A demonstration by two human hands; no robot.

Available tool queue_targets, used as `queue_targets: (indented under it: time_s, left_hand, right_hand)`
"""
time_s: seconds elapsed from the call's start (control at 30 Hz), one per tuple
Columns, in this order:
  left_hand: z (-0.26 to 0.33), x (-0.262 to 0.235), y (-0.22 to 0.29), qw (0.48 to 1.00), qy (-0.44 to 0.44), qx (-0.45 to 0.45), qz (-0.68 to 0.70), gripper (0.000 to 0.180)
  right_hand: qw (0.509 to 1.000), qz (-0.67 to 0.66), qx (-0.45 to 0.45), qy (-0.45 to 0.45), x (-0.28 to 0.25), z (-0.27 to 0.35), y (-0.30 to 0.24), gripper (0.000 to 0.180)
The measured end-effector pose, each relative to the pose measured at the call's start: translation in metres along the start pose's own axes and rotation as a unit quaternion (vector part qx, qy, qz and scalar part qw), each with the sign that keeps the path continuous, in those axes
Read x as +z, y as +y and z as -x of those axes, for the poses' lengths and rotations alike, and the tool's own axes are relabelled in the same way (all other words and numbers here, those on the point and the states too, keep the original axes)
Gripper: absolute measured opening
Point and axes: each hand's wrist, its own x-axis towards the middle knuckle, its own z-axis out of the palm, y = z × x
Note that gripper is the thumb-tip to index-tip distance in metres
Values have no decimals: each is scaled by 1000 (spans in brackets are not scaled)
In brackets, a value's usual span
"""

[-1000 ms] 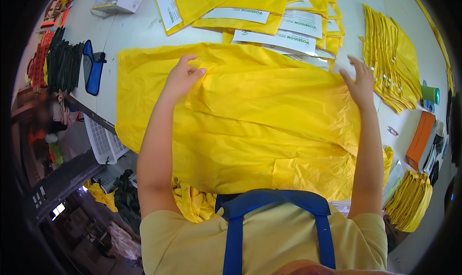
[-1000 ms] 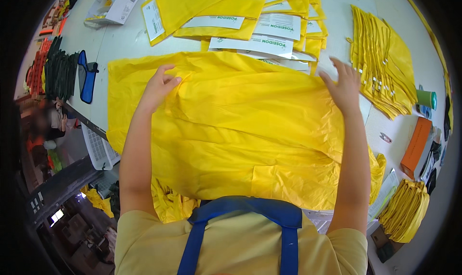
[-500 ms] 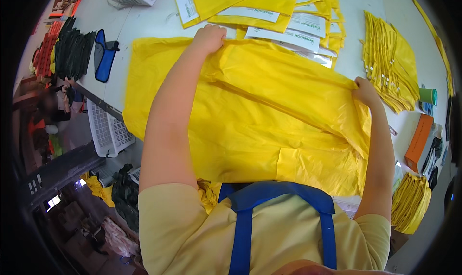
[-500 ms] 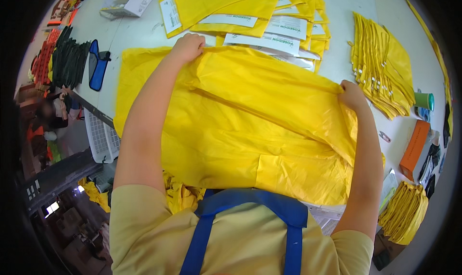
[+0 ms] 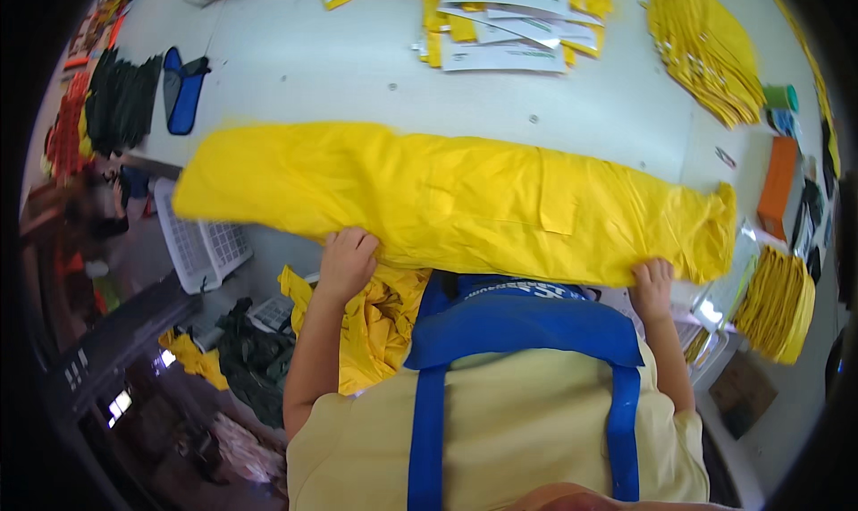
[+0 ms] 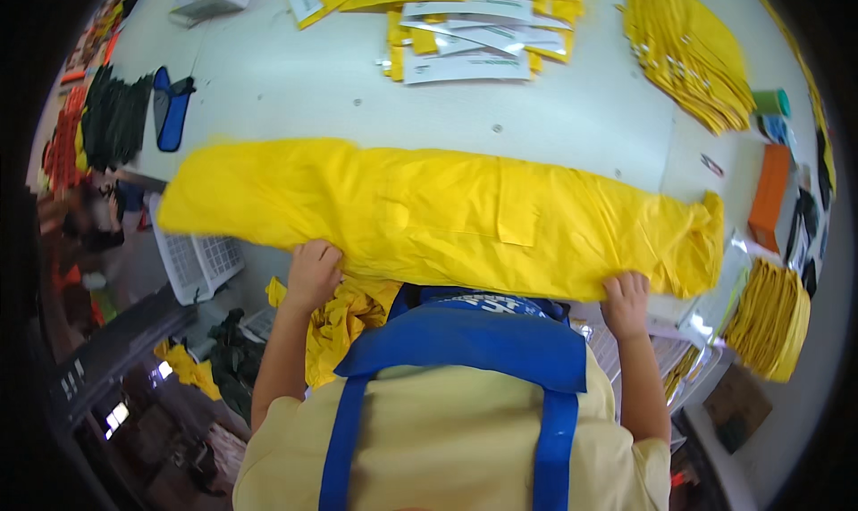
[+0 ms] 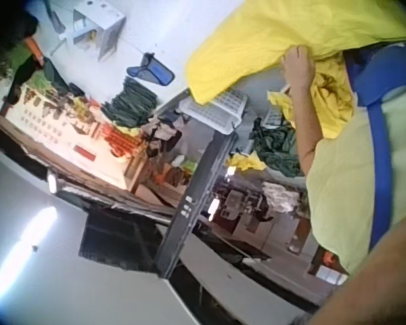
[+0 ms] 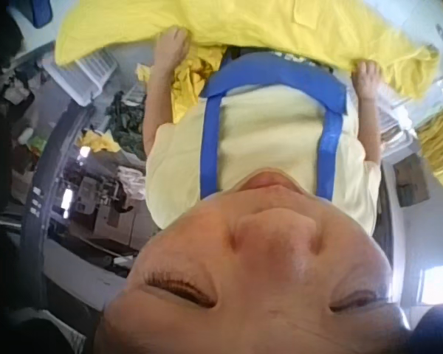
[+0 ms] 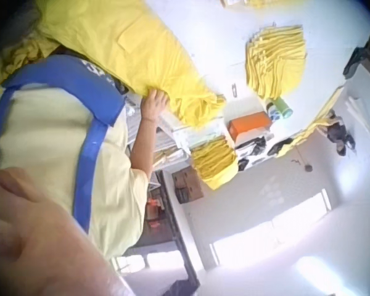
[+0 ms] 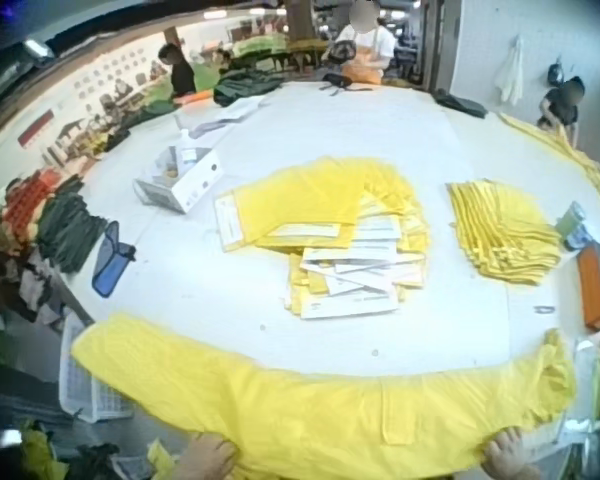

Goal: The person folds a yellow raincoat on a table, smooths it, and places it into a plastic bag. They then retrieve another yellow raincoat from a basket and repeat the folding process.

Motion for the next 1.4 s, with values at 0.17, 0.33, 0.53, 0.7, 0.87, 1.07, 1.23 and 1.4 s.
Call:
queue_targets:
  time_s: [0.17, 0.33, 0.53, 0.7, 0.87, 1.07, 1.23, 1.4]
  left_hand:
    - [-22, 2, 66, 995, 72, 29, 55, 63]
    - [-8, 69, 49, 997, 60, 29, -42, 71]
    - [-25, 60, 38, 992, 110, 25, -60, 55]
    - [-76, 72, 18, 988, 132, 49, -55, 38]
    - [-114, 63, 26, 989, 128, 56, -46, 24]
    - [-96, 56, 59, 982, 169, -80, -26, 38]
    - [-26, 89, -5, 797, 405, -425, 141, 54]
    - [20, 68, -162, 411, 445, -639, 475, 57]
  right_hand:
    - [996, -39, -33, -73, 13, -16, 17, 24]
    - [980, -72, 138, 125, -8, -26, 131, 32]
    - [992, 16, 123, -32, -13, -37, 255, 34]
    - [975, 55, 193, 95, 4, -48, 283, 21]
    - [943, 135, 218, -211, -5, -70, 268, 64]
    - [973, -160, -111, -123, -9, -118, -9, 90]
    - [983, -103, -93, -124, 62, -112, -43, 80]
    - [981, -101, -143, -81, 76, -109, -36, 72]
